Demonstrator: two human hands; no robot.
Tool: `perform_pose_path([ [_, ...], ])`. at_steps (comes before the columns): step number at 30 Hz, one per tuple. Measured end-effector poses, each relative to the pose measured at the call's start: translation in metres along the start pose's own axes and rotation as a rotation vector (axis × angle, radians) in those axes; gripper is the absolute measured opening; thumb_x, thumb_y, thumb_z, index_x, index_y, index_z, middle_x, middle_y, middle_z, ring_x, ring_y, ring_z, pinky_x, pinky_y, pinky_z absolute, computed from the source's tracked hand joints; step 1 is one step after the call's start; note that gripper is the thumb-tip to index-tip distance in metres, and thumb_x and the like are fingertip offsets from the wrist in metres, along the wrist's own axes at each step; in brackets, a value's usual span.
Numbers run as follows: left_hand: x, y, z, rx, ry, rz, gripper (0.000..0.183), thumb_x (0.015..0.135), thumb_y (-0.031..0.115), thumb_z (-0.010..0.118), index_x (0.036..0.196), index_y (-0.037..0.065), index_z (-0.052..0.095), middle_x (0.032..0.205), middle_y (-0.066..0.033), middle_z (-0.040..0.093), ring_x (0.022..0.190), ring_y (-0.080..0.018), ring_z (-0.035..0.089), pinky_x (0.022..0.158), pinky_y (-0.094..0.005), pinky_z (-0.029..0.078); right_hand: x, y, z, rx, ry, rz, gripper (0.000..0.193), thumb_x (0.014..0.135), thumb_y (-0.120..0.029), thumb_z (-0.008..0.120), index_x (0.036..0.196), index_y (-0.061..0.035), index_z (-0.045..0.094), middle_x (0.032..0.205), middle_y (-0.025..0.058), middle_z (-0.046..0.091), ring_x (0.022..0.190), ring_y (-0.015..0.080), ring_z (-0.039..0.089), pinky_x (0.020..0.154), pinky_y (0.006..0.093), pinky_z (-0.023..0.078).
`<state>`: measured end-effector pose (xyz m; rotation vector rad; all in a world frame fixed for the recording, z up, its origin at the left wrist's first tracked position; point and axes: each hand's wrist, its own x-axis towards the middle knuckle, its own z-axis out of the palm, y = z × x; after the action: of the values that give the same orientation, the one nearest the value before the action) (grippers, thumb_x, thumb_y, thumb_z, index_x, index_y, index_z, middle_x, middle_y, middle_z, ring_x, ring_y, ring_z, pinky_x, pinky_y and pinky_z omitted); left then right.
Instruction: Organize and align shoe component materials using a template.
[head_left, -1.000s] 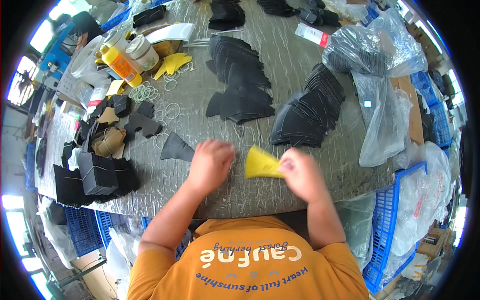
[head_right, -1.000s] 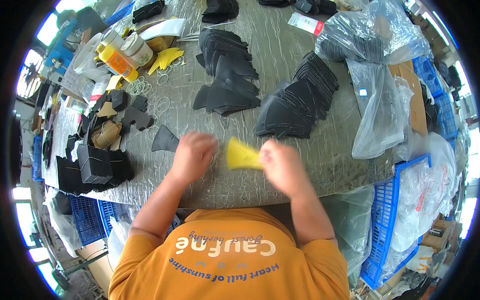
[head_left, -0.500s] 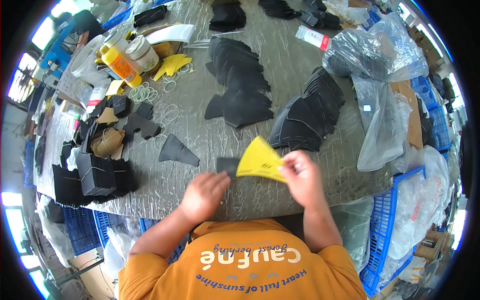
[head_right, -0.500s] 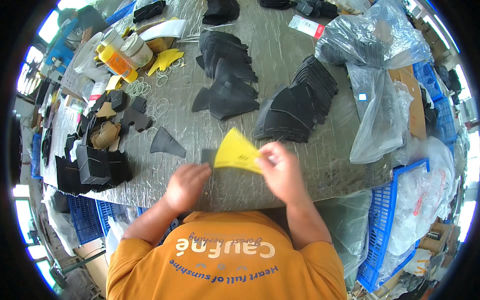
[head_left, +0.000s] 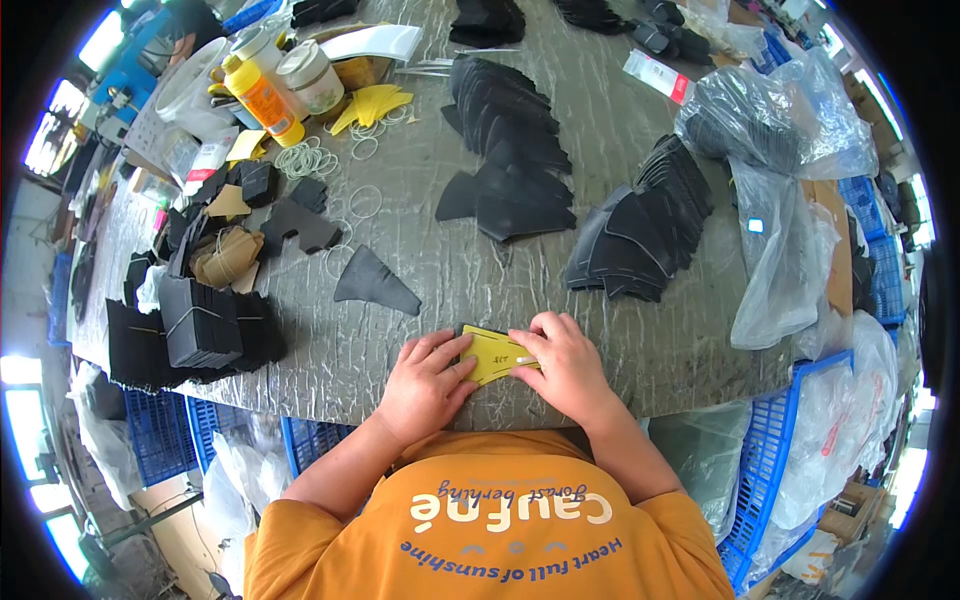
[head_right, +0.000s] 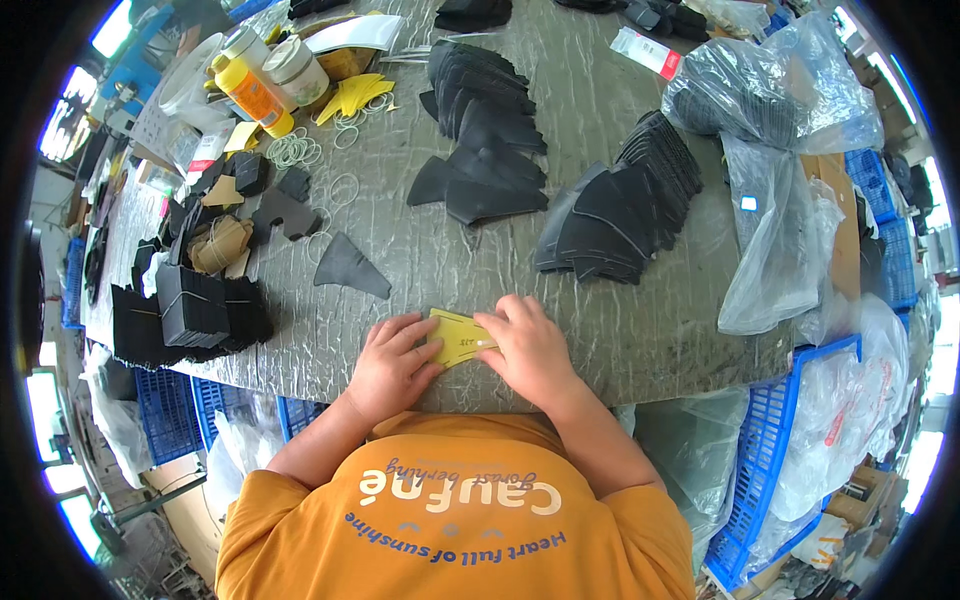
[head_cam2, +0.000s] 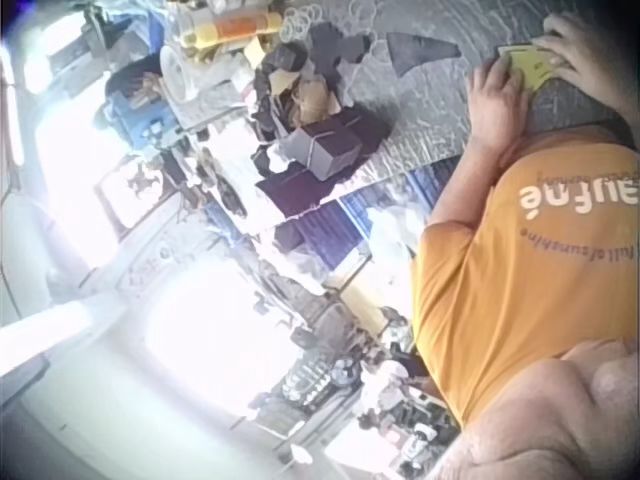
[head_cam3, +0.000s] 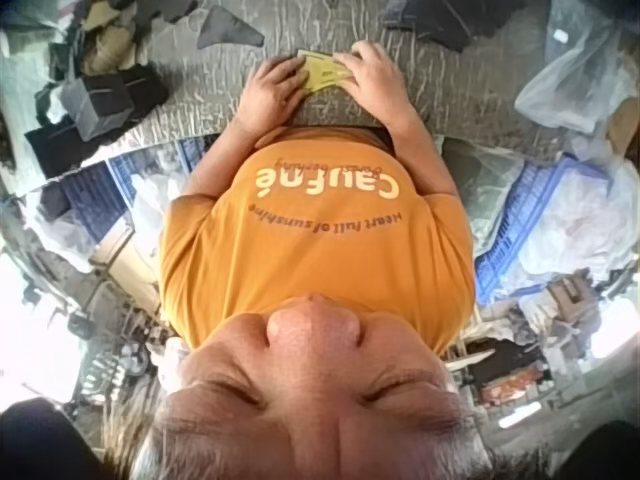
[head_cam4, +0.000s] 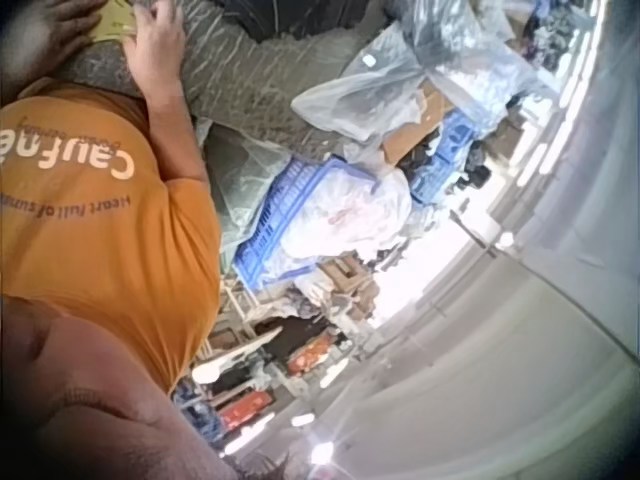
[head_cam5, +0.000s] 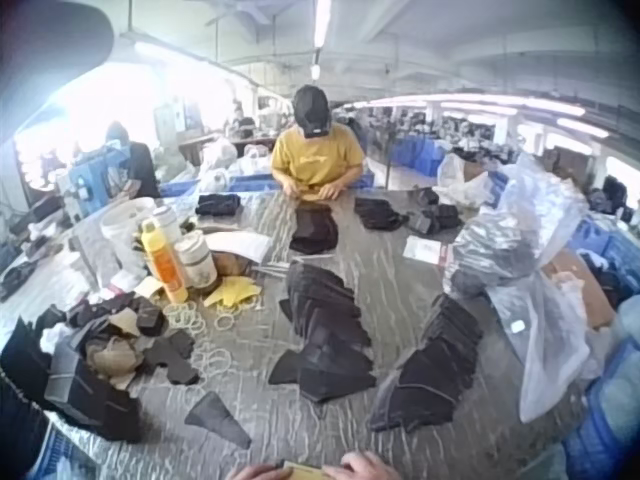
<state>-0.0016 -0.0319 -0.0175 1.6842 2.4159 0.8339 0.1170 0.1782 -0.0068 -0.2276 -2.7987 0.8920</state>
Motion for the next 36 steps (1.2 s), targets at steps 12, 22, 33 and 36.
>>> perform_pose_path([
  [12,0.000,-0.004,-0.003,-0.023,-0.006,-0.048,0.036,0.072,0.016,0.081,0.106,0.008,0.073,0.131,-0.0085,0.063,0.123,-0.0333,0.056,0.100,-0.0470,0.045,-0.001,0.006,-0.001,-0.012,-0.073,-0.086,0.049,0.071,-0.016,0.083,0.117,-0.0073,0.071,0.095,0.0048,0.057,0.092,0.0245,0.058,0.077,0.0379,0.053],
  [22,0.002,-0.007,-0.009,0.020,-0.023,-0.068,0.029,0.074,0.017,0.079,0.103,0.013,0.076,0.129,-0.0031,0.065,0.122,-0.0336,0.056,0.100,-0.0486,0.042,0.008,-0.008,-0.018,-0.001,0.304,-0.236,0.023,0.082,-0.005,0.072,0.104,-0.0052,0.065,0.097,0.0087,0.057,0.095,0.0280,0.058,0.076,0.0389,0.050],
  [33,0.002,-0.007,-0.008,-0.001,0.004,-0.083,0.024,0.075,0.018,0.078,0.099,0.015,0.078,0.127,-0.0009,0.066,0.121,-0.0324,0.056,0.099,-0.0483,0.042,0.000,-0.031,0.025,0.579,-0.124,-0.101,0.012,0.089,-0.001,0.070,0.096,-0.0030,0.060,0.083,0.0146,0.066,0.075,0.0331,0.066,0.066,0.0381,0.052],
  [36,0.003,-0.007,-0.007,0.022,-0.019,-0.071,0.026,0.079,0.019,0.076,0.105,0.017,0.078,0.129,0.0000,0.066,0.122,-0.0303,0.055,0.098,-0.0467,0.042,0.001,-0.030,0.027,0.583,-0.117,-0.116,0.013,0.087,-0.002,0.071,0.095,-0.0036,0.062,0.083,0.0149,0.066,0.075,0.0341,0.066,0.066,0.0386,0.052],
])
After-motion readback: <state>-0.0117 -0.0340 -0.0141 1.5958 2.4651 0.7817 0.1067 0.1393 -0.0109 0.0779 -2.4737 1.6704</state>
